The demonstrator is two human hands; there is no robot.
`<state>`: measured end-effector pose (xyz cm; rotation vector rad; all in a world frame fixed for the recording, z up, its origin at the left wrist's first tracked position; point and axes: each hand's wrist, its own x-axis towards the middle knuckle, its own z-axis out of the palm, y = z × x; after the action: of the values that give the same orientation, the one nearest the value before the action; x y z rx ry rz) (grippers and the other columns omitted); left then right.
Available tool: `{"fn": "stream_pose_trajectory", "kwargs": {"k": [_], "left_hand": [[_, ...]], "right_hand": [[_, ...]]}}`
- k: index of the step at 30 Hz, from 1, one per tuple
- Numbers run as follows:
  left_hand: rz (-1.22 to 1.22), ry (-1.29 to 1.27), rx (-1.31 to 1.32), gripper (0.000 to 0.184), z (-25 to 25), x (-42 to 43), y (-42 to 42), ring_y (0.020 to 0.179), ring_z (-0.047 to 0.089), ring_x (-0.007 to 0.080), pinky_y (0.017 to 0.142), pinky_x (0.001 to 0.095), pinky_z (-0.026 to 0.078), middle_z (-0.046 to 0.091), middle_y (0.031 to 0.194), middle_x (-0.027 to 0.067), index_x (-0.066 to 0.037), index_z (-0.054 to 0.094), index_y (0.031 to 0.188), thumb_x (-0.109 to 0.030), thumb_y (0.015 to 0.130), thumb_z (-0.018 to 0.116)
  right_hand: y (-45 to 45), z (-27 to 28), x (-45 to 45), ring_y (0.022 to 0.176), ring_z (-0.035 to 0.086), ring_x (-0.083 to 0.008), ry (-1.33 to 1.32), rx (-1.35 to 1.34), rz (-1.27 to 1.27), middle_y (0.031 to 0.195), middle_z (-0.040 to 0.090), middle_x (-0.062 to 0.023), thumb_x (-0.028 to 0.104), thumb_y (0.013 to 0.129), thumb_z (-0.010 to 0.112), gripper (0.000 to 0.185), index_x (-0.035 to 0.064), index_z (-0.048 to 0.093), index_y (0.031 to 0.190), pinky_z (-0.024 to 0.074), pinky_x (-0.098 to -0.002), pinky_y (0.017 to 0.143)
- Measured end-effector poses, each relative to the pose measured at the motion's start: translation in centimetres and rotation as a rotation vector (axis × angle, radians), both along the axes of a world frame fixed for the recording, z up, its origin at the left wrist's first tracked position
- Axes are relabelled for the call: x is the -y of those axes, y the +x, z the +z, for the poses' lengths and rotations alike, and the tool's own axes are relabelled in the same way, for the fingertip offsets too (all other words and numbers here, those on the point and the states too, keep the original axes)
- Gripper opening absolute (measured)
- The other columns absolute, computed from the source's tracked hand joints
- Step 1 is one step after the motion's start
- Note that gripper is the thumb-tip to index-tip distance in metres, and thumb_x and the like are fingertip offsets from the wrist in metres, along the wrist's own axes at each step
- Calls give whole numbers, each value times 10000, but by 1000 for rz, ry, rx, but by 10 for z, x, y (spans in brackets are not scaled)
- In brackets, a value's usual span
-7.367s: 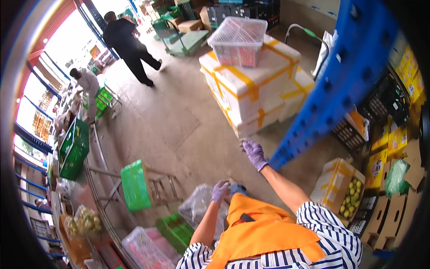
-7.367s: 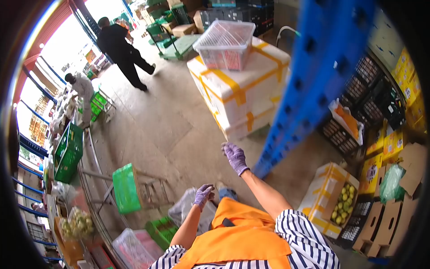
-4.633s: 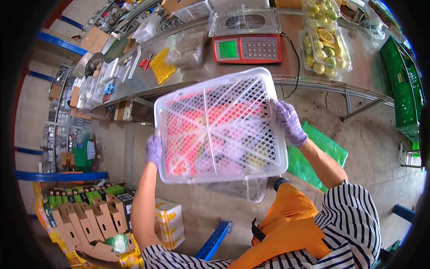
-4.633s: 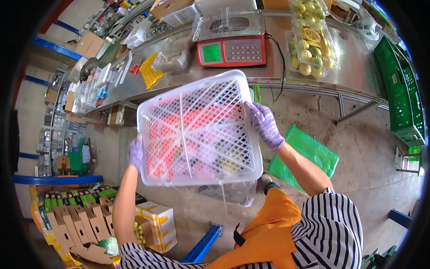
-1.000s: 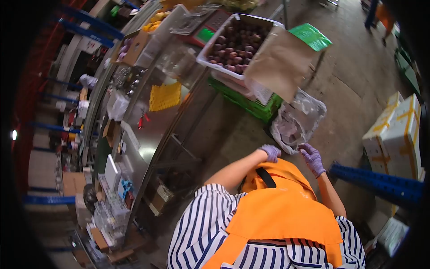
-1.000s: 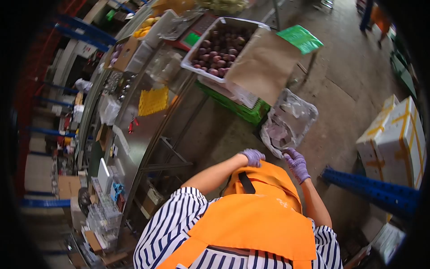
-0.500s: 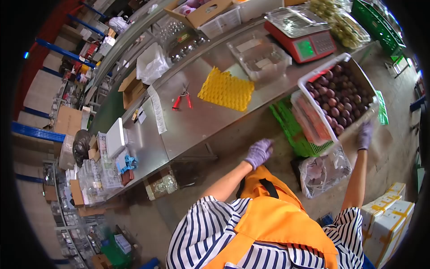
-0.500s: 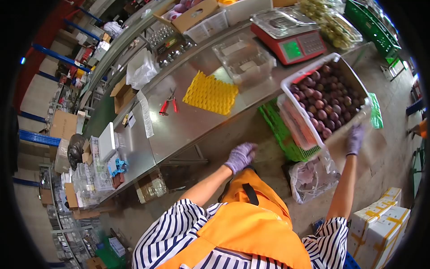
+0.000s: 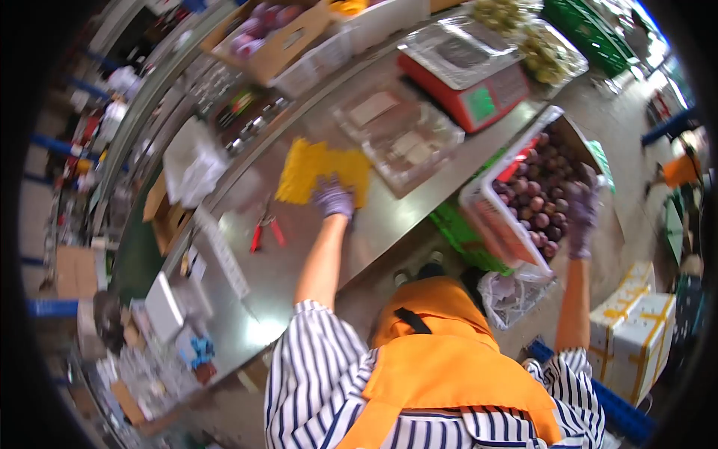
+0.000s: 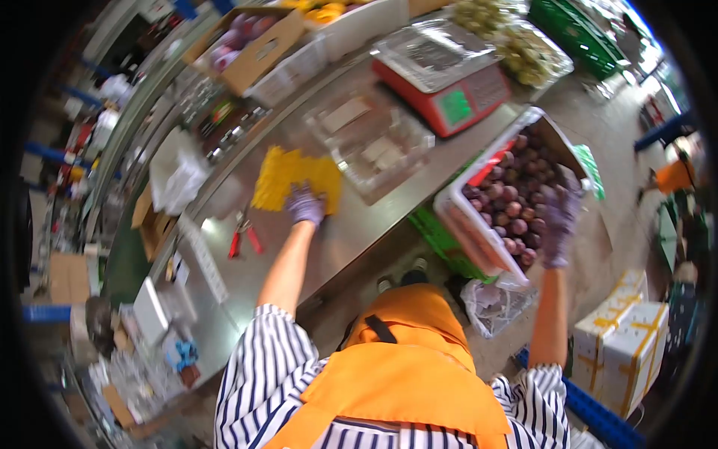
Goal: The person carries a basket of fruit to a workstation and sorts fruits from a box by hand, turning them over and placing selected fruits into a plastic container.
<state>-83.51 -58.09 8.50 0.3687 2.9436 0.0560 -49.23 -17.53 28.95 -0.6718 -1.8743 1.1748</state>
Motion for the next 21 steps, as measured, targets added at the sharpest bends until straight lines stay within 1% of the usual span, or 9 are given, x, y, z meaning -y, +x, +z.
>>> {"fn": "stream_pose_trajectory", "kwargs": {"k": [1, 2, 3, 7, 10, 14, 16, 19, 21], "left_hand": [[56, 61, 41, 707, 15, -4, -12, 1395, 252, 442, 1117, 605, 174, 219, 1545, 218, -163, 327, 1479, -515, 886, 482], [133, 112, 81, 703, 32, -8, -16, 1396, 272, 413, 1127, 574, 190, 247, 1532, 228, -121, 350, 1464, -491, 885, 498], [25, 138, 44, 690, 38, -17, -16, 1391, 287, 404, 1129, 557, 200, 267, 1519, 237, -101, 378, 1443, -480, 881, 507], [-240, 290, -232, 571, 56, 17, -5, 1314, 410, 386, 1109, 498, 283, 432, 1409, 255, -51, 544, 1297, -411, 854, 558], [112, 287, -334, 517, 69, 53, 14, 1235, 485, 356, 1058, 449, 370, 517, 1317, 206, -71, 558, 1260, -331, 818, 624], [666, 166, -193, 478, 59, 121, 44, 1188, 521, 360, 994, 450, 431, 551, 1262, 208, -59, 577, 1173, -354, 804, 645], [741, 204, -68, 433, 53, 139, 42, 1106, 575, 364, 938, 458, 468, 604, 1161, 211, -58, 586, 1114, -354, 802, 642], [723, 307, 15, 344, 34, 157, 42, 917, 646, 393, 836, 480, 506, 673, 901, 211, -57, 593, 1005, -335, 803, 619], [815, 512, 171, 285, 15, 160, 39, 666, 662, 293, 598, 418, 527, 668, 798, 156, -54, 582, 960, -291, 814, 648]], "right_hand": [[-34, 39, 39, 1116, 528, -200, 205, 50, 61, 1154, 592, -93, -15, 855, 576, 375, 17, 558, 1228, 412, -322, 991], [-58, 19, 40, 1121, 533, -223, 227, 59, 105, 1155, 594, -100, -31, 825, 593, 369, 30, 583, 1189, 406, -336, 993], [-79, 22, 63, 1128, 534, -247, 104, 33, 182, 1160, 597, -101, -16, 811, 607, 384, 41, 583, 1190, 391, -347, 1014], [-154, -23, 88, 1235, 477, -337, 561, 283, 447, 1254, 572, -118, 130, 744, 688, 484, 112, 578, 1214, 350, -444, 1069], [-199, -50, 118, 1277, 445, -297, 741, 512, 649, 1302, 540, -89, 261, 705, 729, 631, 162, 514, 1290, 220, -535, 1117], [-226, -76, 145, 1217, 491, -232, 951, 777, 741, 1172, 611, -25, 290, 773, 663, 437, 213, 581, 1196, 156, -563, 1127], [-227, -91, 143, 1105, 546, -221, 828, 832, 846, 1026, 650, -5, 261, 771, 648, 253, 226, 667, 1020, 190, -548, 1115], [-221, -113, 137, 952, 586, -220, 791, 456, 788, 850, 654, 24, 211, 718, 652, 127, 229, 689, 838, 274, -503, 1072], [-220, -107, 130, 947, 587, -218, 811, 481, 829, 861, 657, 23, 198, 709, 651, 130, 225, 683, 832, 297, -489, 1058]]}}
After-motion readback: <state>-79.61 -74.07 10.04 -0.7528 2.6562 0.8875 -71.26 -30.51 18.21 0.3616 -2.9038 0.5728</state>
